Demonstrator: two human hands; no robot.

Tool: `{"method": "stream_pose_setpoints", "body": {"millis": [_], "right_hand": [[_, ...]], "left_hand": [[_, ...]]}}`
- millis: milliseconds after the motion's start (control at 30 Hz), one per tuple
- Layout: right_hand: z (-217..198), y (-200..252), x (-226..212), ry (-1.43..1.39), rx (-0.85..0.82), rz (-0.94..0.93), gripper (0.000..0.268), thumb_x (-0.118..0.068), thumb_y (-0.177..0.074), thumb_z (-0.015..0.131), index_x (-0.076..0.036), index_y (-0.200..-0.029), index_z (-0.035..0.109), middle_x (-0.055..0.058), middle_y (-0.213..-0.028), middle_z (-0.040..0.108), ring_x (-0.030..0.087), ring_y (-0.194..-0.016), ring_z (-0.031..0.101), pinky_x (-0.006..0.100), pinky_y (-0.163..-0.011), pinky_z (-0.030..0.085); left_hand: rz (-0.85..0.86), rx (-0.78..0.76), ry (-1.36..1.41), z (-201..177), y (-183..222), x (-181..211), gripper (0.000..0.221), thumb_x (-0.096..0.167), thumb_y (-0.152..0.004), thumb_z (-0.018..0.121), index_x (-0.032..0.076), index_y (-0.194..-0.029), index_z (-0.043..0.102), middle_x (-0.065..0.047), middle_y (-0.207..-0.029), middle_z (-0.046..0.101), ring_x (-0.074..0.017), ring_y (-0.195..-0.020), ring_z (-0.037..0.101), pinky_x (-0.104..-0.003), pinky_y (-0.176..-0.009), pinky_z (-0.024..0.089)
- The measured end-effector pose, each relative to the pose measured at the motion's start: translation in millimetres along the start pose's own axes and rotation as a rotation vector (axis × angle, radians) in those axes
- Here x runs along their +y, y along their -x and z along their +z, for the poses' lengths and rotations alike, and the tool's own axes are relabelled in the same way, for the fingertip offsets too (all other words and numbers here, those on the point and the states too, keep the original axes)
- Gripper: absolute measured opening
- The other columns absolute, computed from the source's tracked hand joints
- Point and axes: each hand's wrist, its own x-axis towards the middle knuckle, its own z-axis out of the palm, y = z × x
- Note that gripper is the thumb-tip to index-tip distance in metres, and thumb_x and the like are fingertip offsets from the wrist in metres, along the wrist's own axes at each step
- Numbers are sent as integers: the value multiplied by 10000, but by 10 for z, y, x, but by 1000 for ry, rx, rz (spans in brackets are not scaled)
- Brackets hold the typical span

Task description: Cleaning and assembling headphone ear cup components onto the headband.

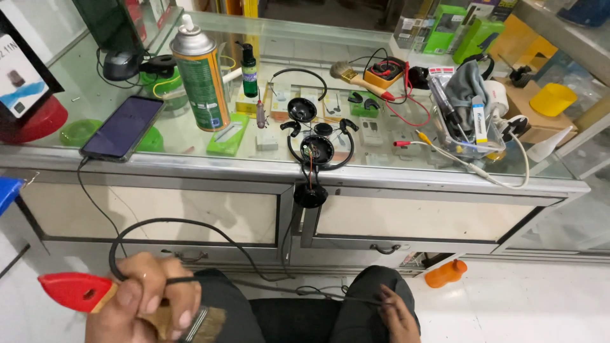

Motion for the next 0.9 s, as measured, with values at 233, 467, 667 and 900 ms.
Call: {"method": "stream_pose_setpoints", "body": {"millis": [233,467,667,900], "right_hand": [[-358,-465,-474,-850,356,644,469,-617,-1079,314,-184,-1028,487,104,-1526,593,379,-1321,585,660,-1001,439],[-313,-401,-1012,-916,214,595,375,-468,-1105,440,-180,-863,438,-16,-651,237,121,-493,231,587,-933,535],[-111,118,-2109,-727,-185,571,601,61,-836,551,-44,-1426,504,117,-859,386,177,-628,335,307,-456,316],[-1137,411,-2594,-413,54,184,438,-39,-919,501,107,-1285,693,103,-638,385,190,-491,347,286,-409,213]], "left_hand": [[-1,-353,140,-1078,169,151,311,229,-1075,540,105,-790,557,-111,-643,581,-278,-511,511,-485,-495,434],[-498,643,-416,-1101,371,-302,139,132,-944,523,63,-900,410,-236,-630,507,-313,-361,368,-376,-303,205],[-1366,-148,-1034,402,13,-989,242,444,-998,584,251,-1050,722,111,-1017,798,-53,-840,669,-217,-889,488],[-1284,-465,-876,441,119,-1276,208,364,-1033,630,191,-920,652,97,-848,733,-14,-698,568,-227,-680,390]]}}
